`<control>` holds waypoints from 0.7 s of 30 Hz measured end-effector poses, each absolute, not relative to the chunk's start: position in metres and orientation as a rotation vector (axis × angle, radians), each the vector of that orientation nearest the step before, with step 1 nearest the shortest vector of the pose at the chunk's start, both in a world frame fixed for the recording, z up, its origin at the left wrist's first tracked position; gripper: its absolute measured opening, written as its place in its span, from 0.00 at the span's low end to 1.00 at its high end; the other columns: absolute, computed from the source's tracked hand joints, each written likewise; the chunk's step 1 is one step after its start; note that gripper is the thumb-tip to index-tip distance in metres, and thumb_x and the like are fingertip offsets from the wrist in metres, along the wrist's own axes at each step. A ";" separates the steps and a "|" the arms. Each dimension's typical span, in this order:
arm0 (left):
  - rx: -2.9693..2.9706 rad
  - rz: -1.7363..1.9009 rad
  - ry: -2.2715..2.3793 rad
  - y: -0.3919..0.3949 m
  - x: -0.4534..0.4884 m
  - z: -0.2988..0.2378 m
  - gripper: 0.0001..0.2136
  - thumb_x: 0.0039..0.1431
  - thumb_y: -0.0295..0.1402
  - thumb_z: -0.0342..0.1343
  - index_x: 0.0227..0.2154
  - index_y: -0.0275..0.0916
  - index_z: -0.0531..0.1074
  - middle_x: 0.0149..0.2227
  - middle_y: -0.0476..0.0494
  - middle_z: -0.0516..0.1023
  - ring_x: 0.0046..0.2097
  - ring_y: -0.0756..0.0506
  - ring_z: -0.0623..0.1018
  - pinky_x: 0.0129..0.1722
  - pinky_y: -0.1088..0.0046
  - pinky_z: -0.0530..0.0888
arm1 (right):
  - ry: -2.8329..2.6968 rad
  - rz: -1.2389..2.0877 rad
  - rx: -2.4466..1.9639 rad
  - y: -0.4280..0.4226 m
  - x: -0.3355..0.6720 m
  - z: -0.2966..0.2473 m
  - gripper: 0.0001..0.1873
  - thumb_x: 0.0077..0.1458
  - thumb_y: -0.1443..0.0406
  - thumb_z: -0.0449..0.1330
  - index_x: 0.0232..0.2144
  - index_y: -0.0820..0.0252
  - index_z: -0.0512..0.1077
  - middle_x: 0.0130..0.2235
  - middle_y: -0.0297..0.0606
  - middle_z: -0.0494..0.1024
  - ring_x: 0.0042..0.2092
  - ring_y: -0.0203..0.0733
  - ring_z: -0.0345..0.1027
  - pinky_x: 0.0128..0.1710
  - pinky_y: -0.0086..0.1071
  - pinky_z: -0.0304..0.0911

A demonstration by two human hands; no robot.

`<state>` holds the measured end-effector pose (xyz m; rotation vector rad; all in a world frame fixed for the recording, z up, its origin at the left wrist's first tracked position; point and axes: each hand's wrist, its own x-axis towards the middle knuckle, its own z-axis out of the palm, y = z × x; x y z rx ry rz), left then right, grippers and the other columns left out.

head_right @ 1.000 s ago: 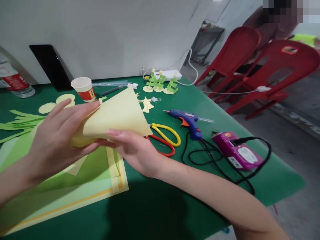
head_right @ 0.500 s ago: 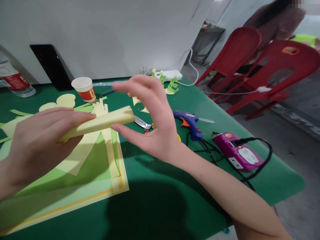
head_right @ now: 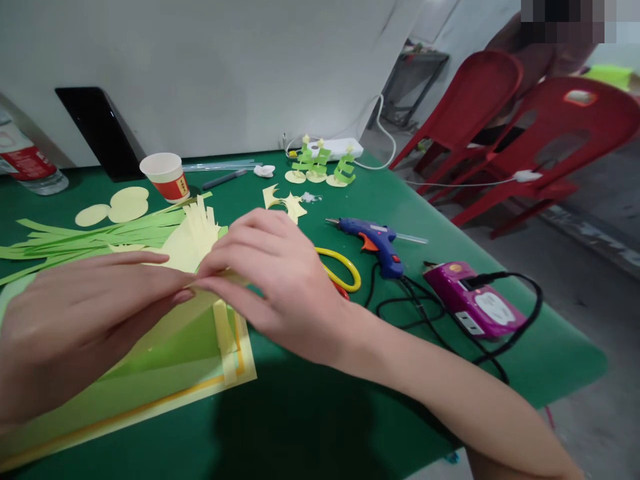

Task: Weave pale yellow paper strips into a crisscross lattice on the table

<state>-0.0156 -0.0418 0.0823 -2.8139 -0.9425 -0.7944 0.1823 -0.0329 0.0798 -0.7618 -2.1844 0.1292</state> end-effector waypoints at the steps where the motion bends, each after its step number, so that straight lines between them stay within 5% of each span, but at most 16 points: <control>1: -2.815 -0.786 -1.000 -0.042 -0.016 0.084 0.05 0.57 0.30 0.51 0.33 0.43 0.72 0.27 0.52 0.77 0.29 0.47 0.76 0.34 0.70 0.70 | -2.197 0.156 -0.788 -0.031 0.186 0.083 0.06 0.53 0.68 0.56 0.25 0.55 0.71 0.29 0.33 0.76 0.35 0.38 0.67 0.38 0.34 0.61; 10: -2.966 -0.846 -1.116 -0.040 -0.013 0.094 0.08 0.59 0.31 0.50 0.30 0.38 0.74 0.24 0.52 0.77 0.22 0.54 0.72 0.23 0.80 0.64 | -2.135 0.319 -0.808 -0.024 0.200 0.092 0.01 0.52 0.68 0.58 0.29 0.58 0.69 0.33 0.34 0.75 0.37 0.36 0.67 0.38 0.31 0.62; 16: -3.068 -0.710 -1.173 -0.031 -0.021 0.095 0.08 0.58 0.32 0.51 0.29 0.42 0.75 0.24 0.56 0.78 0.21 0.56 0.72 0.22 0.84 0.63 | -2.162 0.362 -0.909 -0.023 0.205 0.094 0.05 0.53 0.69 0.56 0.25 0.60 0.68 0.27 0.32 0.75 0.30 0.31 0.67 0.32 0.26 0.62; 21: -3.136 -0.743 -1.384 -0.020 -0.025 0.095 0.05 0.55 0.33 0.55 0.29 0.47 0.76 0.28 0.61 0.79 0.24 0.57 0.73 0.20 0.87 0.63 | -2.033 0.356 -1.099 -0.015 0.217 0.098 0.05 0.54 0.65 0.56 0.28 0.60 0.69 0.31 0.35 0.75 0.34 0.33 0.67 0.34 0.28 0.61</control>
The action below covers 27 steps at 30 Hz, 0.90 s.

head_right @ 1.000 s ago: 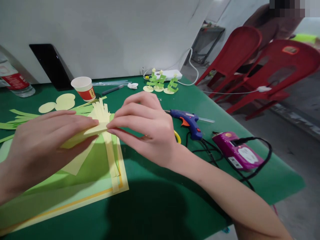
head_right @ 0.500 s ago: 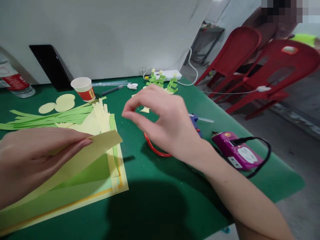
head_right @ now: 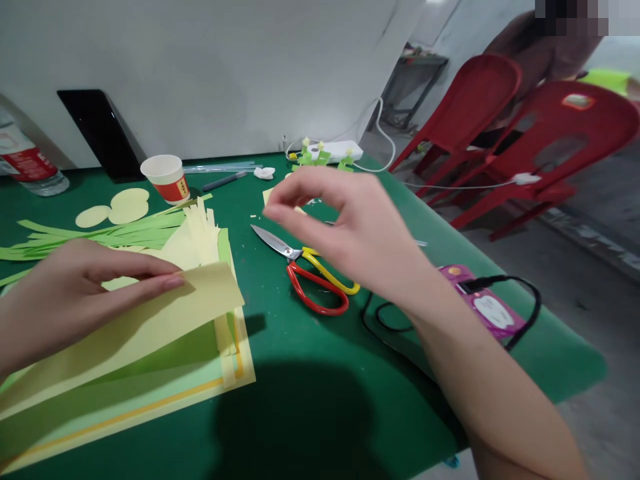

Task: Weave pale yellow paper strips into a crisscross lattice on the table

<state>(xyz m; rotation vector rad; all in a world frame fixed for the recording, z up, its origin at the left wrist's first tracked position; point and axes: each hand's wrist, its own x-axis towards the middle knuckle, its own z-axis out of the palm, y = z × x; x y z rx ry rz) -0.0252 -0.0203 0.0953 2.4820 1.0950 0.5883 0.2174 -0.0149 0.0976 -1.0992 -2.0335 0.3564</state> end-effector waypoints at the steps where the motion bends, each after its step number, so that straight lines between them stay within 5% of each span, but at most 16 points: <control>1: 2.460 0.569 1.090 -0.020 -0.024 0.094 0.05 0.55 0.33 0.55 0.28 0.48 0.76 0.27 0.62 0.79 0.24 0.57 0.73 0.20 0.87 0.63 | -2.093 0.407 -1.052 -0.015 0.214 0.095 0.04 0.52 0.65 0.58 0.29 0.61 0.70 0.32 0.36 0.75 0.35 0.34 0.67 0.35 0.28 0.61; 7: 2.450 0.500 1.046 -0.025 -0.020 0.091 0.06 0.55 0.33 0.54 0.28 0.48 0.76 0.24 0.62 0.78 0.20 0.58 0.70 0.21 0.87 0.63 | -2.226 0.766 -0.876 -0.022 0.189 0.086 0.06 0.52 0.69 0.57 0.24 0.62 0.71 0.28 0.33 0.76 0.30 0.32 0.67 0.31 0.26 0.63; 13: 2.310 0.433 1.243 -0.009 -0.029 0.098 0.08 0.52 0.41 0.55 0.24 0.48 0.78 0.20 0.59 0.76 0.19 0.55 0.69 0.16 0.84 0.62 | -2.033 0.552 -1.229 0.000 0.237 0.102 0.07 0.45 0.65 0.63 0.19 0.60 0.73 0.24 0.33 0.76 0.27 0.31 0.66 0.27 0.26 0.60; 20: 2.090 0.211 1.404 0.010 -0.033 0.098 0.11 0.48 0.42 0.55 0.23 0.44 0.79 0.20 0.54 0.77 0.20 0.52 0.70 0.14 0.82 0.61 | -2.139 0.459 -1.621 0.025 0.282 0.101 0.06 0.43 0.60 0.63 0.26 0.54 0.77 0.30 0.33 0.79 0.30 0.34 0.69 0.27 0.28 0.61; 24: 2.155 0.173 1.243 0.000 -0.024 0.093 0.12 0.53 0.41 0.52 0.25 0.44 0.78 0.23 0.54 0.78 0.22 0.53 0.72 0.18 0.83 0.63 | -2.296 0.330 -1.301 0.004 0.240 0.094 0.09 0.51 0.62 0.57 0.34 0.57 0.75 0.41 0.37 0.77 0.40 0.38 0.70 0.39 0.31 0.63; 27: 2.252 0.181 1.129 -0.010 -0.017 0.088 0.13 0.57 0.39 0.50 0.26 0.43 0.78 0.20 0.55 0.76 0.20 0.55 0.69 0.18 0.84 0.61 | -2.408 0.465 -1.044 -0.016 0.201 0.086 0.10 0.52 0.63 0.58 0.33 0.63 0.74 0.36 0.39 0.78 0.39 0.38 0.69 0.39 0.31 0.62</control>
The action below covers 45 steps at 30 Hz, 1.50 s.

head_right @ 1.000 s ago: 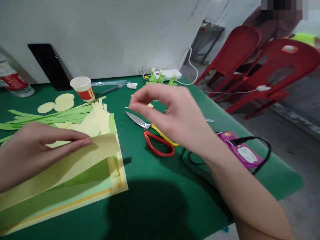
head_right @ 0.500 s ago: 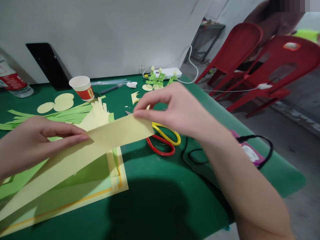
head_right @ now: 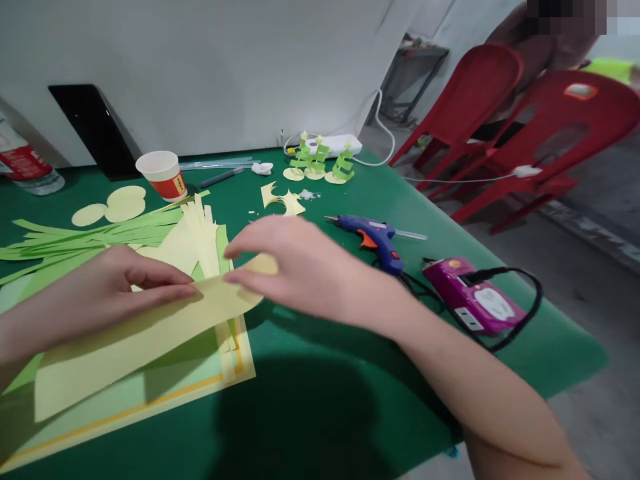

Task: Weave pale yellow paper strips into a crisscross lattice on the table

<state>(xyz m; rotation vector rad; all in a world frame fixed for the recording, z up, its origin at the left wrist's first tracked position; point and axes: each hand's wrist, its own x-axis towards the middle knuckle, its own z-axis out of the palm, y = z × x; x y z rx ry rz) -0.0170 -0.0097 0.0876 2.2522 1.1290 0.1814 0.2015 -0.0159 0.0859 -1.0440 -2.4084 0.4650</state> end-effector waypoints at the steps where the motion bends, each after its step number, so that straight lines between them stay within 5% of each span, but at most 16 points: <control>1: 2.278 0.180 1.101 -0.013 -0.016 0.086 0.13 0.57 0.39 0.50 0.26 0.43 0.77 0.19 0.56 0.75 0.19 0.56 0.67 0.18 0.84 0.60 | -2.424 0.521 -1.028 -0.021 0.193 0.084 0.09 0.52 0.63 0.57 0.32 0.63 0.74 0.33 0.37 0.78 0.37 0.37 0.69 0.36 0.30 0.62; 6: 2.326 0.203 1.098 -0.014 -0.020 0.089 0.12 0.57 0.40 0.51 0.27 0.44 0.78 0.20 0.56 0.76 0.19 0.56 0.68 0.18 0.83 0.61 | -2.399 0.544 -1.111 -0.024 0.193 0.089 0.08 0.50 0.71 0.56 0.22 0.62 0.73 0.24 0.32 0.76 0.27 0.33 0.66 0.27 0.27 0.57; 11: 2.239 0.232 1.298 0.010 -0.041 0.096 0.11 0.50 0.42 0.54 0.23 0.46 0.79 0.23 0.52 0.79 0.23 0.49 0.75 0.19 0.81 0.67 | -2.250 0.445 -1.322 -0.015 0.225 0.105 0.08 0.48 0.66 0.59 0.19 0.59 0.73 0.23 0.33 0.76 0.24 0.35 0.65 0.22 0.28 0.56; 19: 2.361 0.694 1.439 0.002 -0.028 0.086 0.13 0.58 0.38 0.50 0.42 0.43 0.73 0.46 0.48 0.76 0.47 0.44 0.74 0.46 0.70 0.70 | -2.307 0.388 -1.294 -0.019 0.204 0.091 0.07 0.46 0.70 0.57 0.20 0.61 0.73 0.24 0.35 0.76 0.25 0.36 0.67 0.26 0.29 0.58; 26: 2.404 0.643 1.075 -0.026 -0.007 0.074 0.08 0.57 0.32 0.50 0.31 0.38 0.74 0.31 0.50 0.79 0.30 0.51 0.75 0.29 0.78 0.71 | -2.318 0.338 -1.201 -0.034 0.176 0.068 0.09 0.51 0.69 0.54 0.25 0.65 0.73 0.25 0.35 0.75 0.26 0.34 0.66 0.24 0.27 0.55; 45: 2.254 0.537 1.581 0.026 -0.036 0.077 0.05 0.47 0.34 0.57 0.23 0.40 0.76 0.24 0.50 0.78 0.24 0.49 0.74 0.19 0.78 0.65 | -2.299 -0.112 -1.284 -0.031 0.194 0.080 0.11 0.52 0.69 0.52 0.21 0.62 0.72 0.27 0.37 0.76 0.27 0.37 0.69 0.24 0.30 0.54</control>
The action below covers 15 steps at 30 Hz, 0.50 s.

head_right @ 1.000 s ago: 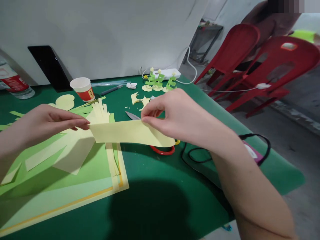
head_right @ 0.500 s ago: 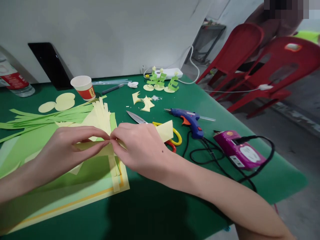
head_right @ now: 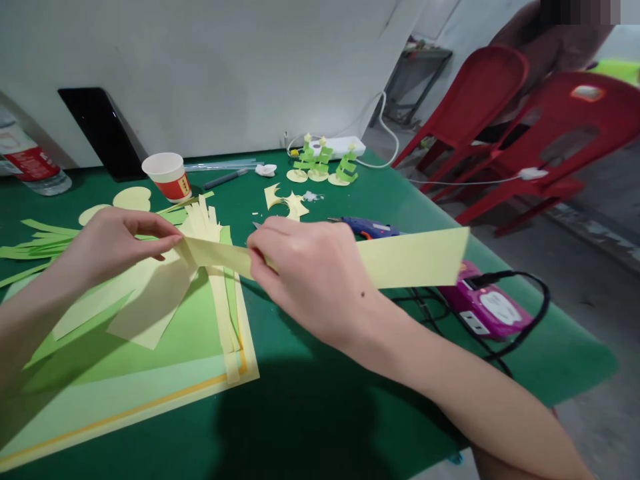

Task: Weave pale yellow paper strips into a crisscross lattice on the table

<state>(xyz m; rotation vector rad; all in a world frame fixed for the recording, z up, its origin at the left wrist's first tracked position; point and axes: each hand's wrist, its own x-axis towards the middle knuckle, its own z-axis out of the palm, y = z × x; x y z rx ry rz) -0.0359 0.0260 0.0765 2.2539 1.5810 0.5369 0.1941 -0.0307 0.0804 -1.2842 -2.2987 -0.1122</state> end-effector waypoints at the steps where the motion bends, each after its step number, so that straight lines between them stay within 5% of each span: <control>1: 2.242 0.508 1.649 0.033 -0.041 0.076 0.06 0.46 0.35 0.57 0.23 0.39 0.76 0.23 0.49 0.78 0.23 0.49 0.73 0.19 0.77 0.64 | -2.286 -0.121 -1.308 -0.030 0.197 0.084 0.11 0.51 0.70 0.53 0.21 0.62 0.72 0.26 0.37 0.76 0.26 0.37 0.68 0.24 0.30 0.54; 8: 2.248 0.675 1.582 0.031 -0.040 0.075 0.14 0.58 0.40 0.47 0.38 0.38 0.72 0.42 0.44 0.77 0.40 0.44 0.75 0.33 0.74 0.69 | -2.290 0.126 -1.275 -0.020 0.196 0.081 0.08 0.48 0.71 0.54 0.22 0.61 0.72 0.26 0.35 0.76 0.27 0.36 0.67 0.26 0.29 0.56; 15: 2.695 0.307 1.279 -0.001 -0.013 0.058 0.12 0.60 0.35 0.45 0.29 0.38 0.73 0.28 0.46 0.78 0.27 0.48 0.73 0.24 0.75 0.61 | -2.193 0.424 -1.251 -0.005 0.174 0.039 0.08 0.49 0.70 0.53 0.26 0.63 0.73 0.29 0.37 0.76 0.30 0.35 0.66 0.30 0.28 0.58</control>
